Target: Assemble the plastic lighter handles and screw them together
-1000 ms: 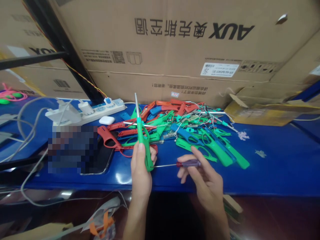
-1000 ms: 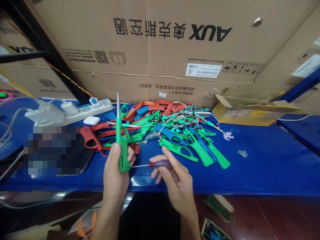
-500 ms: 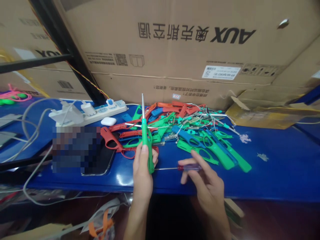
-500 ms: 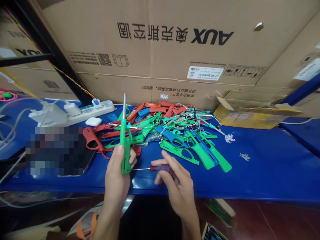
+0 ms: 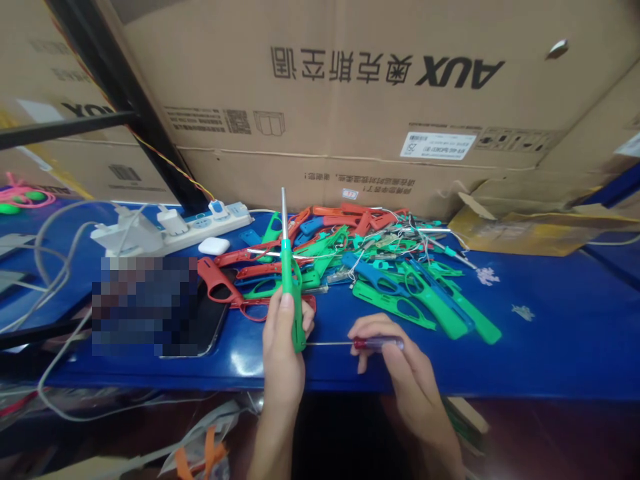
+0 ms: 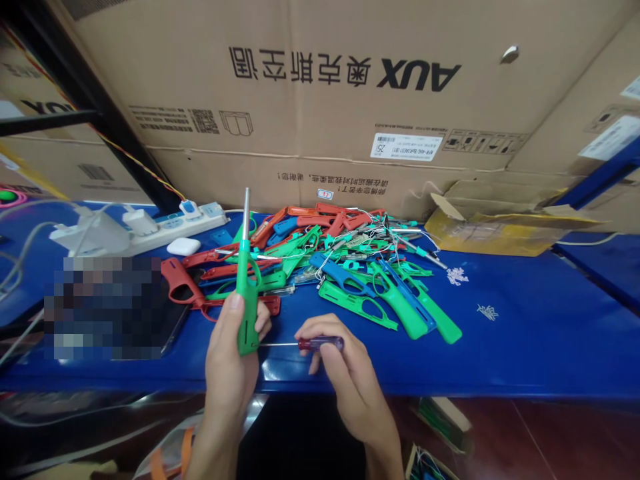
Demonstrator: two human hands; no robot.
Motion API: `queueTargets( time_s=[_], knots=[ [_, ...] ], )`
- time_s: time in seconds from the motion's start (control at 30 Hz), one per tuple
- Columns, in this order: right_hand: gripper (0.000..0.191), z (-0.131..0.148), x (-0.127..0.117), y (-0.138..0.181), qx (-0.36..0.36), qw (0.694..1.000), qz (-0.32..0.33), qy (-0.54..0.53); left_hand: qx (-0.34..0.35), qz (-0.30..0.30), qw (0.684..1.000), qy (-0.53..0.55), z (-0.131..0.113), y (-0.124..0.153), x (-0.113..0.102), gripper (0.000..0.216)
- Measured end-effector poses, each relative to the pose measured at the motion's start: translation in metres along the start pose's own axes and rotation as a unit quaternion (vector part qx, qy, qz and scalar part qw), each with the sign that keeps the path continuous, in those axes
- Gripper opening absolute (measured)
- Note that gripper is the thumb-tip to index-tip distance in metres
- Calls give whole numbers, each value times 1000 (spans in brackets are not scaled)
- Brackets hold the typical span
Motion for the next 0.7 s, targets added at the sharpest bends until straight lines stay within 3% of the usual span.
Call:
queueTargets(
  time_s=[0.27,0.5,0.7],
  knots=[
    [32,-1,-3,-2,7,990,-35,136,13,-9,1000,13,-3,0,-2,30],
    [31,-2,1,2,0,1000,-24,-4,17,4,1000,-7,2,0,-3,29],
    [40,-1,-3,-3,26,984,-73,158,23,0,1000,-8,3,1,-5,26]
  ],
)
Point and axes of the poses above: each hand's wrist, its own y-axis away from the middle knuckle, its own x-axis out of the palm, z = x × y, the point moved 2 cm from there along -y, towards the middle knuckle, and after that the axes turned 9 degrees about -z, right-handed, at the moved point
